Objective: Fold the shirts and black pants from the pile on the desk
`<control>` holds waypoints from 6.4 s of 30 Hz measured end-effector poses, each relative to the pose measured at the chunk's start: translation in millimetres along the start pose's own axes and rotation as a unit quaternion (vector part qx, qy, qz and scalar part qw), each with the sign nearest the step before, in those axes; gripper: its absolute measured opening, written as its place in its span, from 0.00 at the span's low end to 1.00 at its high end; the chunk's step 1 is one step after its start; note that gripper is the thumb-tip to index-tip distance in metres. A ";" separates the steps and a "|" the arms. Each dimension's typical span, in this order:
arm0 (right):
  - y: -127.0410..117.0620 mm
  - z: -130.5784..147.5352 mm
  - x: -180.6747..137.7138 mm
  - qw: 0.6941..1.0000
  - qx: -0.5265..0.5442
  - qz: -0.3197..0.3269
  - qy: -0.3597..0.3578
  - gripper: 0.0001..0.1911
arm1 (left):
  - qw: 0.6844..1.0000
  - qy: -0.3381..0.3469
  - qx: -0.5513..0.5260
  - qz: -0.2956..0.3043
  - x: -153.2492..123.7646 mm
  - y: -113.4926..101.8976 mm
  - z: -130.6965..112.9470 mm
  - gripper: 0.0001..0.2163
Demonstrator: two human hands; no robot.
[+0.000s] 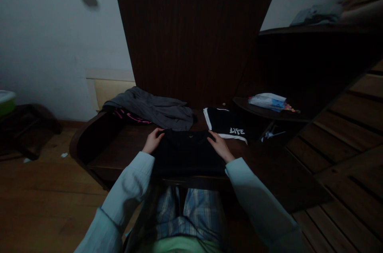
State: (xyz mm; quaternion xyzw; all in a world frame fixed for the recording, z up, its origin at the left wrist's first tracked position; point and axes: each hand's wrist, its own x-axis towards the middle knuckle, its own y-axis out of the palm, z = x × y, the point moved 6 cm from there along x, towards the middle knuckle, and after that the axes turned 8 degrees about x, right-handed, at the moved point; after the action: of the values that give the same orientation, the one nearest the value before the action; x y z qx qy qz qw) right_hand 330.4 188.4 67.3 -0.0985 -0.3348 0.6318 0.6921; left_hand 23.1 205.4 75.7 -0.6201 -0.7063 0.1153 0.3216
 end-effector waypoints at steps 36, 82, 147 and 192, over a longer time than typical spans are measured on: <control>18.9 45.1 -24.0 0.973 -0.092 0.151 -0.146 0.29 | 0.993 -0.024 0.114 0.000 15.1 1.9 4.8 0.04; 31.7 24.9 -18.9 0.970 -0.136 0.164 -0.117 0.27 | 0.995 -0.067 -0.072 0.000 -127.8 -47.4 -16.3 0.13; -22.4 21.3 -115.3 0.973 0.210 -0.093 0.011 0.14 | 0.979 -0.013 0.069 -0.189 -148.3 -34.3 -17.8 0.18; 2.4 43.7 -95.8 0.999 -0.045 -0.025 -0.014 0.17 | 0.989 0.086 0.096 0.071 -122.9 -11.8 -54.6 0.15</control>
State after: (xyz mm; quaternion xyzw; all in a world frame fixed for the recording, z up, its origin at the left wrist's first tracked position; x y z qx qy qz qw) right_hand 304.9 86.2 66.5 -0.1124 -0.3752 0.5998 0.6977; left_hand 49.2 73.3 86.0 -0.6428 -0.6159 0.1513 0.4296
